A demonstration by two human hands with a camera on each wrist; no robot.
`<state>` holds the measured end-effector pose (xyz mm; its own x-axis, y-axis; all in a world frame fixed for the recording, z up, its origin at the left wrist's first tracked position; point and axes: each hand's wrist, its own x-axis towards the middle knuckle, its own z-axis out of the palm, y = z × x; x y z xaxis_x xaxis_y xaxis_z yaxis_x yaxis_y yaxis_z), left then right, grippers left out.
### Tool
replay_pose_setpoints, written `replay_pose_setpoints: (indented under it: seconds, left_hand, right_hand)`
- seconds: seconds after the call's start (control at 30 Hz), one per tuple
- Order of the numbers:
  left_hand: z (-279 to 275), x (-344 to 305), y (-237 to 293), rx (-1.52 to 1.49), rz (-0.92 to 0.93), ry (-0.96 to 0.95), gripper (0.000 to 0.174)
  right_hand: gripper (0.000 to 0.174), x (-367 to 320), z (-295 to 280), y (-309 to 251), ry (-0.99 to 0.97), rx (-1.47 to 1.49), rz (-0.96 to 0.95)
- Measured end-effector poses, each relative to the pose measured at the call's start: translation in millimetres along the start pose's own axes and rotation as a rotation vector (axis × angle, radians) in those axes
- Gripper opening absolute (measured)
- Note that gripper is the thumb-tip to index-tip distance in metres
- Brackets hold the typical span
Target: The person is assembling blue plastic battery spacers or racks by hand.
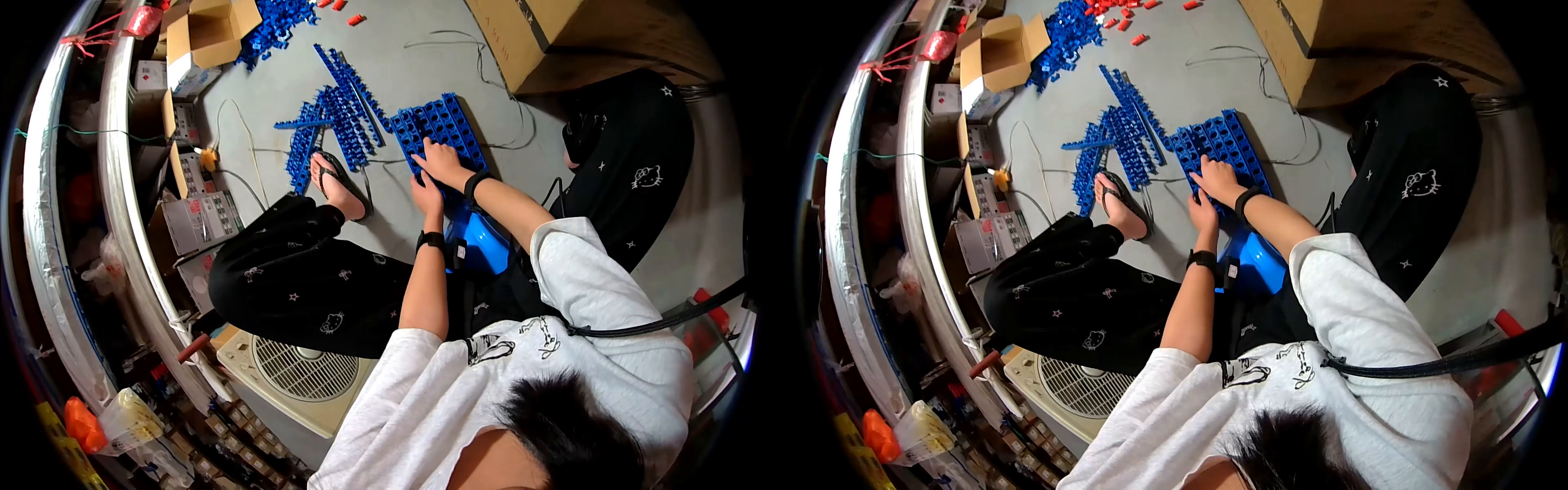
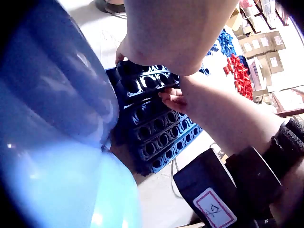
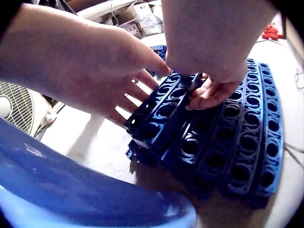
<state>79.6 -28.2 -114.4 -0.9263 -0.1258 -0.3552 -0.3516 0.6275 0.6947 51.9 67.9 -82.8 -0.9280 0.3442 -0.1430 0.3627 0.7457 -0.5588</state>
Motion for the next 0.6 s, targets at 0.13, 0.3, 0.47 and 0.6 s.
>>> replay_pose_setpoints:
  seconds: [0.13,0.3,0.47,0.6]
  left_hand:
    - [4,-4,-1,-0.001,0.104,0.092,0.046]
    - [0,-14,18,-0.011,0.152,0.146,0.046]
    - [2,-9,27,0.021,0.095,0.139,0.052]
    - [9,-4,27,0.018,0.010,0.153,0.057]
  right_hand:
    - [0.033,3,2,2,0.021,-0.048,-0.046]
    - [0.028,6,7,16,0.074,-0.132,-0.123]
    - [0.033,27,-8,20,-0.044,-0.170,-0.208]
    - [0.033,53,-37,15,-0.196,-0.255,-0.232]
